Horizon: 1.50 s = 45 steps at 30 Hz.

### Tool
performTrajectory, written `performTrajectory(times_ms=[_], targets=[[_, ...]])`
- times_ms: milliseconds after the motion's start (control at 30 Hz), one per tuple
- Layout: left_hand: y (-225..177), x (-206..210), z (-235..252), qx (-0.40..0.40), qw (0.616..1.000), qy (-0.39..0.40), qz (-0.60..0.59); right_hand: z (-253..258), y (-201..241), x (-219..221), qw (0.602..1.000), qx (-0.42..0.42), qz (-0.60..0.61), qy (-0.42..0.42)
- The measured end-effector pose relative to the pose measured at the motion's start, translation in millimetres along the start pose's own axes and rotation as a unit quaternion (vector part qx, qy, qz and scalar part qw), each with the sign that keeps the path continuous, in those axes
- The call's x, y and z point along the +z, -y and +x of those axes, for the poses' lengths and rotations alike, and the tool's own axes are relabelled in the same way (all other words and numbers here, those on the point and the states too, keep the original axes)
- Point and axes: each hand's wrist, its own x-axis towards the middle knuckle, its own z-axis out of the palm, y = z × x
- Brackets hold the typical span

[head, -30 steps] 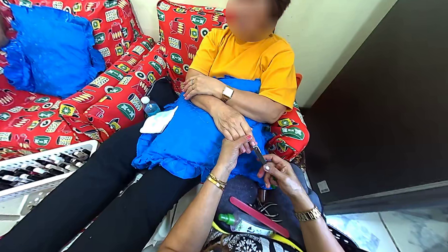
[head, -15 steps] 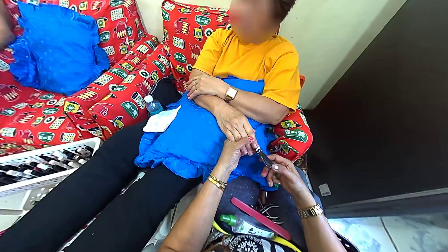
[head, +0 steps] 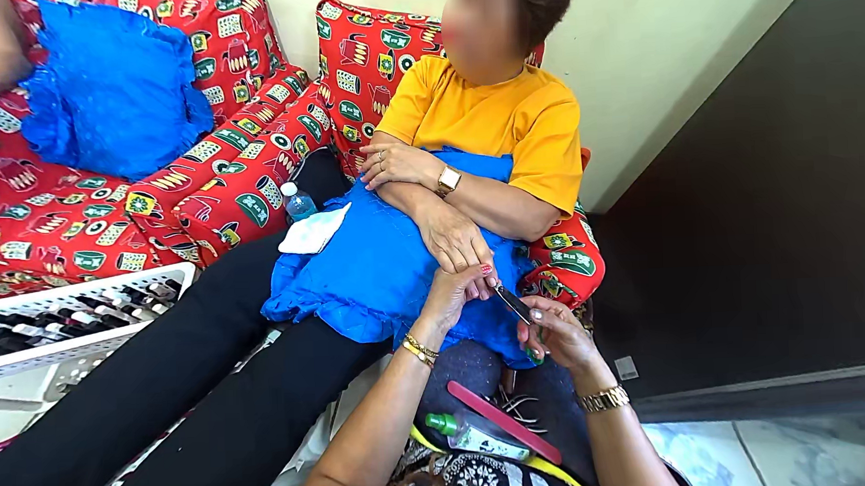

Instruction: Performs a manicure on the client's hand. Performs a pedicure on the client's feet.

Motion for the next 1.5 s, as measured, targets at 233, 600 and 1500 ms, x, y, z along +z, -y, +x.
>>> performTrajectory(times_ms=[233,600,1500], targets=[[0.0,3.3,-0.6,0.005,1.0,-0.012,-0.008,-1.8,-11.1,-3.6,1.0,-0.007,-0.011,0.013],[0.9,10.6,0.8,0.002,0.998,-0.058,-0.004,-3.9,-9.8,39.4,0.968,-0.031,-0.206,-0.137],[-0.6,-18.9,-0.6,-0.027,0.992,0.091,-0.089,-70.9,-6.2,38.4,0.798,0.17,-0.576,-0.049]])
